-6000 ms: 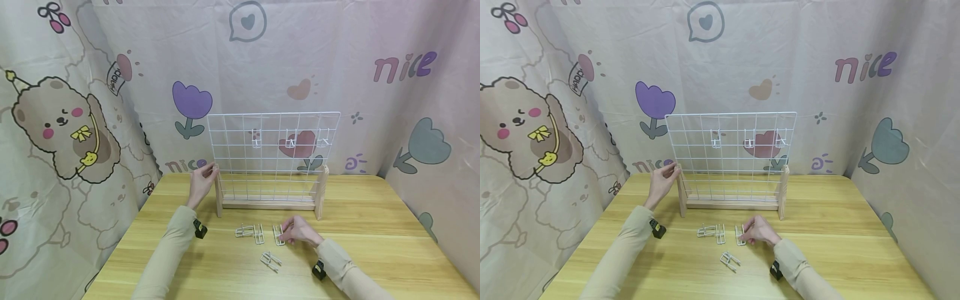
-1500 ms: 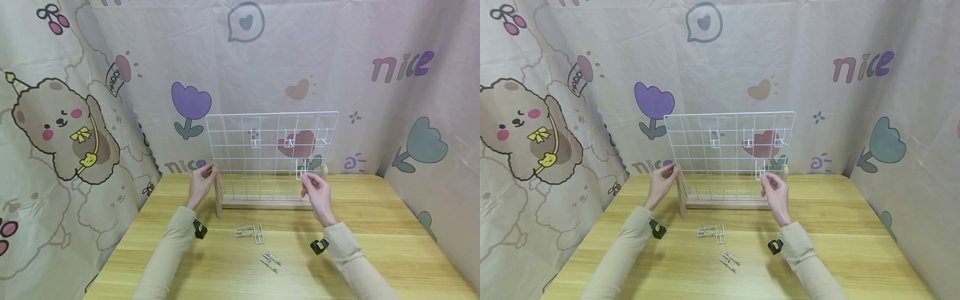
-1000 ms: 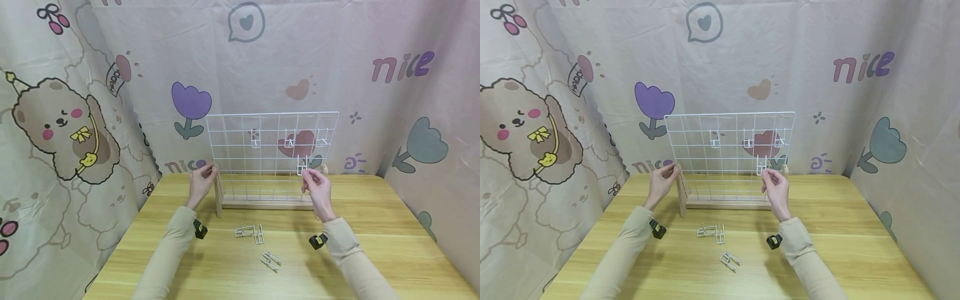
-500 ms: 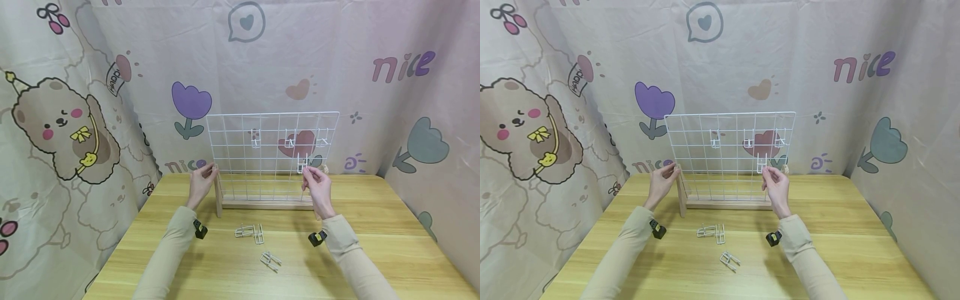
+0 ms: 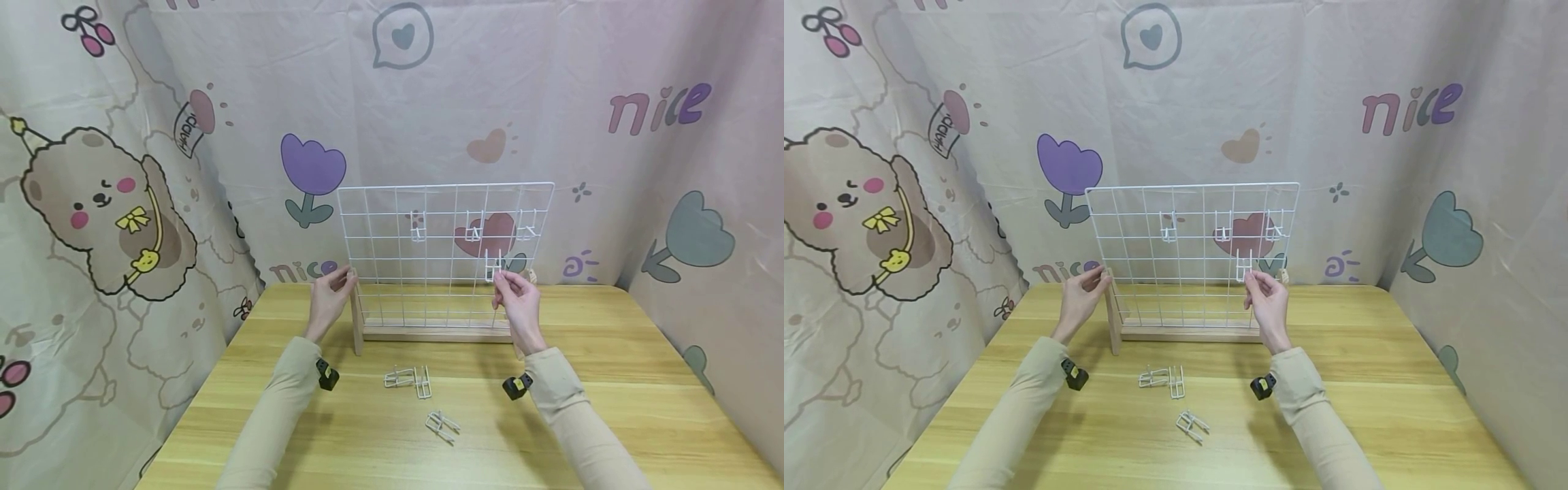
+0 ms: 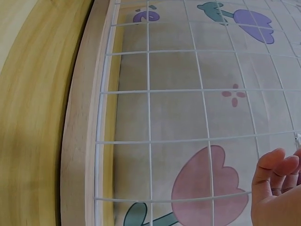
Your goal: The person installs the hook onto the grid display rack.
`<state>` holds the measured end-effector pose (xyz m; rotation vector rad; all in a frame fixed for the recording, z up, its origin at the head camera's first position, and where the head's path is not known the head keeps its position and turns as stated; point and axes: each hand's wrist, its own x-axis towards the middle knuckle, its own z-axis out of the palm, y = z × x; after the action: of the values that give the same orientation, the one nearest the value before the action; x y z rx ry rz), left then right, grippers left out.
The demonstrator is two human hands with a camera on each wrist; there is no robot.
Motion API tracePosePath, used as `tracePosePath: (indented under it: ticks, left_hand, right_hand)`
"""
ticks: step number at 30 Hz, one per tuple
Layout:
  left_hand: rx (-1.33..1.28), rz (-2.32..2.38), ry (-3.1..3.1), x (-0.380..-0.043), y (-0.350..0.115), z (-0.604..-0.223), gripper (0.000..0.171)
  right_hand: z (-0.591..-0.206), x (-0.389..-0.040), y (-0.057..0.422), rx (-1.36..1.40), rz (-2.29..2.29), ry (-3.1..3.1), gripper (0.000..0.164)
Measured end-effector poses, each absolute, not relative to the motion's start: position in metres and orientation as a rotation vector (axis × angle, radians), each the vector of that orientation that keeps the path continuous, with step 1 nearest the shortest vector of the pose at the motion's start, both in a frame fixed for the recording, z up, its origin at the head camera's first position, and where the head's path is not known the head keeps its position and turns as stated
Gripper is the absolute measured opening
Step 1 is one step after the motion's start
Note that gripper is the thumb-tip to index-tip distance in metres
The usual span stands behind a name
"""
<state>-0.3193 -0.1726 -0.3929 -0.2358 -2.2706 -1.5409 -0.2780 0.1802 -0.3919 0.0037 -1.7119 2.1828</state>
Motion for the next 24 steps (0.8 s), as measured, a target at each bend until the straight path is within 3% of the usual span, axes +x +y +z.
tracePosePath:
  ticks: [8, 13, 18, 24]
  left_hand:
    - [-0.261, -1.55, -2.245, -0.3191, -0.173, -0.393, 0.04]
    - [-0.248, -1.556, -2.253, -0.3184, -0.1732, -0.3934, 0.039]
    - [-0.249, -1.557, -2.248, -0.3177, -0.1733, -0.3934, 0.039]
    - [-0.241, -1.55, -2.255, -0.3186, -0.1728, -0.3932, 0.039]
  right_hand:
    - [-0.3954, -0.2788, 0.1809, -0.005, 2.199, -1.702, 0.025]
    - [-0.3972, -0.2778, 0.1813, -0.013, 2.208, -1.702, 0.008]
    - [-0.3988, -0.2776, 0.1817, -0.016, 2.204, -1.711, 0.006]
    - [-0.4, -0.2779, 0.182, -0.029, 2.2, -1.726, 0.027]
